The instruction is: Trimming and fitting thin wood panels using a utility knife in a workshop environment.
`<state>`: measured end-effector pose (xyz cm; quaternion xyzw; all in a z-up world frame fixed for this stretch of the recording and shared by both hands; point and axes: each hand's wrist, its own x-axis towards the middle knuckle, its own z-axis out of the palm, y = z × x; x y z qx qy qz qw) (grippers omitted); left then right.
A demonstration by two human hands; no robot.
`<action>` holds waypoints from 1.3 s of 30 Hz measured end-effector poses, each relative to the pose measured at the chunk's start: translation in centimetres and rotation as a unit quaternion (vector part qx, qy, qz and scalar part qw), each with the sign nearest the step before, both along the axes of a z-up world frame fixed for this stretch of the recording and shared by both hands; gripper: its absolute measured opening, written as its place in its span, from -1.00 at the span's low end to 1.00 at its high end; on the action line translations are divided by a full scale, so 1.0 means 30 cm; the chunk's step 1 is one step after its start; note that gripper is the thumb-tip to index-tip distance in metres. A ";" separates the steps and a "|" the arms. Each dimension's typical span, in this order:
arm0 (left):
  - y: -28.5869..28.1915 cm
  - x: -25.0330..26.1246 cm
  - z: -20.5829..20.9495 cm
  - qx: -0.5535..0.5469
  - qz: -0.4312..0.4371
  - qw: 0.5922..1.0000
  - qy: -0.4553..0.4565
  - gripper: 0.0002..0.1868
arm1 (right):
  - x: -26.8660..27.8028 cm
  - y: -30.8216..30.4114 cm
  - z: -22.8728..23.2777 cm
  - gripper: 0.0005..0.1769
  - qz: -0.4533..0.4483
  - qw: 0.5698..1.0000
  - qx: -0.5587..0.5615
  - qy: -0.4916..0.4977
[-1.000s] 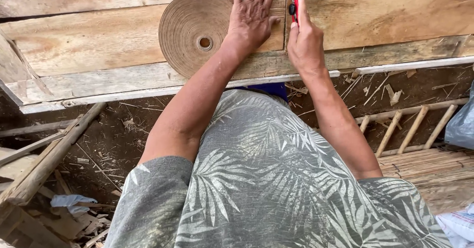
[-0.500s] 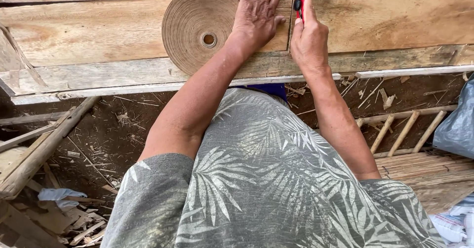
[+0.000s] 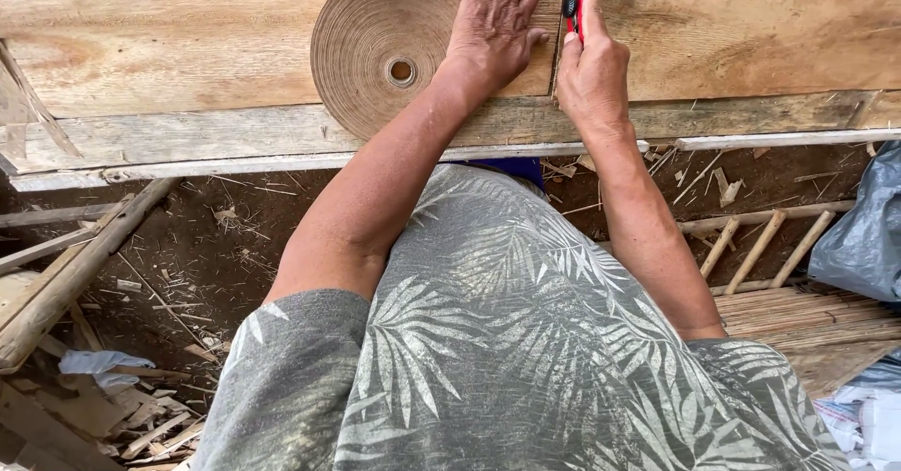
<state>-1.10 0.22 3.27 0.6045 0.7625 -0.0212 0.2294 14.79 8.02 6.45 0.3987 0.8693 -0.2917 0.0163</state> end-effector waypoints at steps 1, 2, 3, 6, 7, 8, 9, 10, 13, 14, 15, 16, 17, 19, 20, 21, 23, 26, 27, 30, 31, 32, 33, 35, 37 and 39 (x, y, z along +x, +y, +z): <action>0.001 0.001 -0.005 0.006 -0.002 1.000 0.007 -0.16 | -0.004 -0.002 0.002 -0.33 -0.004 1.000 -0.004 -0.007; -0.001 0.003 -0.009 0.011 -0.004 1.000 0.014 -0.17 | -0.006 -0.007 0.003 -0.32 -0.009 1.000 -0.009 -0.015; 0.000 0.007 -0.016 0.010 -0.004 1.000 0.013 -0.17 | -0.004 -0.011 0.005 -0.32 -0.008 1.000 -0.010 -0.016; 0.000 0.015 -0.021 -0.010 -0.007 1.000 0.007 -0.19 | 0.010 -0.031 0.001 -0.33 0.000 1.000 -0.012 -0.008; -0.007 0.018 -0.011 -0.020 -0.006 1.000 -0.001 -0.22 | 0.021 -0.047 -0.002 -0.32 -0.006 1.000 -0.018 -0.010; 0.001 -0.001 -0.002 -0.026 -0.002 1.000 -0.001 -0.25 | 0.011 -0.046 -0.013 -0.30 -0.010 1.000 -0.019 -0.006; 0.010 -0.008 -0.008 -0.024 0.000 1.000 0.001 -0.25 | 0.005 -0.040 -0.010 -0.30 -0.007 1.000 -0.017 -0.003; 0.007 0.002 -0.012 -0.022 0.001 1.000 0.000 -0.24 | 0.017 -0.050 -0.001 -0.31 -0.007 1.000 -0.020 -0.021; 0.009 0.003 -0.011 -0.033 -0.002 0.999 0.000 -0.23 | 0.035 -0.069 -0.004 -0.32 -0.006 0.999 -0.028 -0.041; 0.008 0.007 -0.008 -0.047 -0.010 0.999 -0.001 -0.22 | 0.048 -0.078 -0.007 -0.33 -0.010 0.998 -0.035 -0.046; 0.008 0.015 -0.009 -0.047 -0.009 0.999 -0.004 -0.22 | 0.049 -0.079 0.006 -0.33 -0.009 0.998 -0.035 -0.048; 0.004 0.014 -0.009 -0.052 -0.007 0.999 -0.013 -0.24 | 0.042 -0.084 0.016 -0.32 -0.015 0.998 -0.036 -0.041; 0.000 0.012 -0.008 -0.056 -0.005 0.998 -0.022 -0.26 | 0.034 -0.088 0.028 -0.32 -0.021 0.999 -0.036 -0.034; 0.005 0.010 -0.005 -0.036 -0.004 0.999 -0.012 -0.22 | 0.059 -0.100 0.029 -0.34 -0.015 0.998 -0.046 -0.036; 0.004 0.008 -0.006 -0.020 -0.002 1.000 -0.002 -0.19 | 0.071 -0.109 0.028 -0.35 -0.008 0.997 -0.060 -0.039; 0.011 -0.001 -0.003 -0.018 -0.002 1.000 -0.002 -0.19 | 0.066 -0.094 0.039 -0.35 -0.008 0.998 -0.058 -0.038; 0.004 0.002 0.003 -0.042 -0.001 0.999 -0.020 -0.24 | 0.075 -0.082 0.070 -0.41 0.010 0.998 -0.037 -0.047; -0.008 -0.029 0.103 -0.077 -0.026 0.996 -0.027 -0.22 | 0.090 -0.065 0.035 -0.39 -0.008 1.000 -0.014 0.005; -0.013 -0.027 0.078 -0.080 -0.024 0.996 -0.028 -0.22 | 0.065 -0.048 0.032 -0.39 -0.007 1.000 -0.018 0.004; 0.003 -0.012 0.026 -0.040 -0.011 0.999 -0.009 -0.22 | 0.019 0.004 0.035 -0.35 -0.006 1.000 -0.012 0.024; 0.007 -0.016 0.019 -0.033 -0.005 0.999 -0.008 -0.20 | 0.002 0.013 0.033 -0.37 -0.016 0.999 -0.034 0.006; -0.001 -0.001 0.013 -0.030 -0.001 0.999 -0.012 -0.17 | 0.004 0.009 0.036 -0.38 -0.026 0.998 -0.059 -0.018; 0.002 0.011 0.011 -0.032 -0.002 0.999 -0.015 -0.17 | 0.011 0.005 0.043 -0.38 -0.027 0.998 -0.060 -0.021; 0.009 0.004 0.001 -0.054 -0.013 0.998 -0.007 -0.20 | -0.008 0.004 0.044 -0.39 -0.045 0.994 -0.099 -0.004; 0.007 0.007 0.002 -0.069 -0.012 0.997 -0.024 -0.24 | -0.013 -0.005 0.043 -0.37 -0.046 0.994 -0.093 -0.024; 0.012 0.005 0.004 -0.079 -0.009 0.996 -0.036 -0.26 | -0.012 -0.009 0.028 -0.36 -0.044 0.995 -0.082 -0.040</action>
